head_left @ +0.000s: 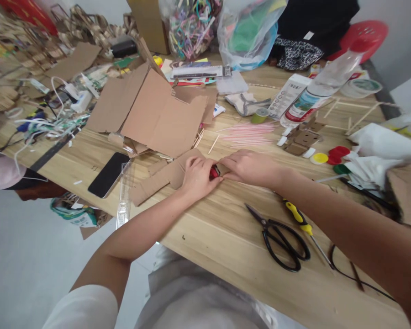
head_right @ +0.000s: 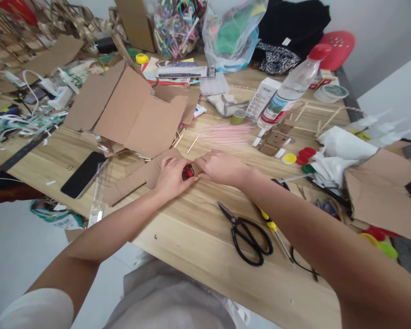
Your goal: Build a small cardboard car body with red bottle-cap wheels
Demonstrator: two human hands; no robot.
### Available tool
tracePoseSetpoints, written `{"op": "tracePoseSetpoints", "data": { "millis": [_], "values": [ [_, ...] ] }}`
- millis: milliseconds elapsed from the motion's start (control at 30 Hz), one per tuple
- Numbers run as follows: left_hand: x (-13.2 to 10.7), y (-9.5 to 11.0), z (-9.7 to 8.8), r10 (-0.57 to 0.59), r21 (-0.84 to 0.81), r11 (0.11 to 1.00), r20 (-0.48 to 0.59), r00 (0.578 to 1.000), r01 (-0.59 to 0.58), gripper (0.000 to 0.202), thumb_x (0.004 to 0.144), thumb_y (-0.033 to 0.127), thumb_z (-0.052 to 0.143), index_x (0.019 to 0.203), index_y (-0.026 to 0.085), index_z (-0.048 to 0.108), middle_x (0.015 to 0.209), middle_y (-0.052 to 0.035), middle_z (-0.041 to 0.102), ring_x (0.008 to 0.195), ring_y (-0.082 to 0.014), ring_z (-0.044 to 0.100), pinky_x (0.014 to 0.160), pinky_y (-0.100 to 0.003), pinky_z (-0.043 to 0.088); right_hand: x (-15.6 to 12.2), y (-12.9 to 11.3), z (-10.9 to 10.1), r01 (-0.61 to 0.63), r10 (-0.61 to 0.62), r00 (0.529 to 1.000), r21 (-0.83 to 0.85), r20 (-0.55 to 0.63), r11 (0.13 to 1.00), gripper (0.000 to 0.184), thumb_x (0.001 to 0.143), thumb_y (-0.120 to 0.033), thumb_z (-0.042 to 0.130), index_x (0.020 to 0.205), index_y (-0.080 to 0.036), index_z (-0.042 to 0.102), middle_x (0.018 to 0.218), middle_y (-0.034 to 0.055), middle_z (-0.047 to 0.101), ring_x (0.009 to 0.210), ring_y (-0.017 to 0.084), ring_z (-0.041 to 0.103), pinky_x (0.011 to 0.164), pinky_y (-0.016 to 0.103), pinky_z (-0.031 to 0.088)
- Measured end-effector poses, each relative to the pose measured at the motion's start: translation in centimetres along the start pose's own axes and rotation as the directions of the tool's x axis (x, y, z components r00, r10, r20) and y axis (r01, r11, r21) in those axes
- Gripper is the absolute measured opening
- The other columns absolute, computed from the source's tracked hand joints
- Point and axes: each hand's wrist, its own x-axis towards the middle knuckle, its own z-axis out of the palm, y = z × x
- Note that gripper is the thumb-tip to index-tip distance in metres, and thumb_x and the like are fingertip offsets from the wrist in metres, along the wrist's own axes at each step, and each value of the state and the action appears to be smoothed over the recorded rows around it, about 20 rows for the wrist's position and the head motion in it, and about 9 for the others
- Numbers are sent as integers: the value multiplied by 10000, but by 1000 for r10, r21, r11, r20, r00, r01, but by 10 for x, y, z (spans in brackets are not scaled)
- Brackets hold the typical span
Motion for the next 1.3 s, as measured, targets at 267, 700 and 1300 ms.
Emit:
{"op": "tracePoseSetpoints", "data": {
  "millis": [267, 700, 1300],
  "values": [
    [5, -3, -6, -172, -352, 925, -46, 984, 146, 380, 677, 217, 898, 1013, 232, 723, 988, -39, 792, 1032, -284, 711, 1087, -489, 435, -9, 13, -6, -158, 175, 984, 335, -20, 929, 581, 920, -407, 713, 1424, -137, 613, 1233, 203, 777, 1089, 353, 749, 900, 434, 569],
    [-17, 20, -35, -318, -914, -213, 399, 860, 345, 167, 750, 299, 821, 759, 207, 681, 838, -48, 759, 816, -199, 699, 867, -386, 558, -125, -75, 3, -419, 556, 779, 420, -289, 805, 201, 1012, -371, 533, 1095, -244, 663, 826, 88, 775, 690, 282, 757, 598, 378, 586],
    [-35, 73, -28, -377, -886, -386, 407, 832, 258, 187, 699, 236, 831, 731, 193, 652, 730, -17, 725, 727, -171, 680, 776, -338, 550, -166, -147, 43, -413, 783, 620, 869, 50, 271, 211, 1002, -457, 477, 946, -286, 587, 637, 23, 698, 555, 257, 695, 493, 346, 540]
  ]
}}
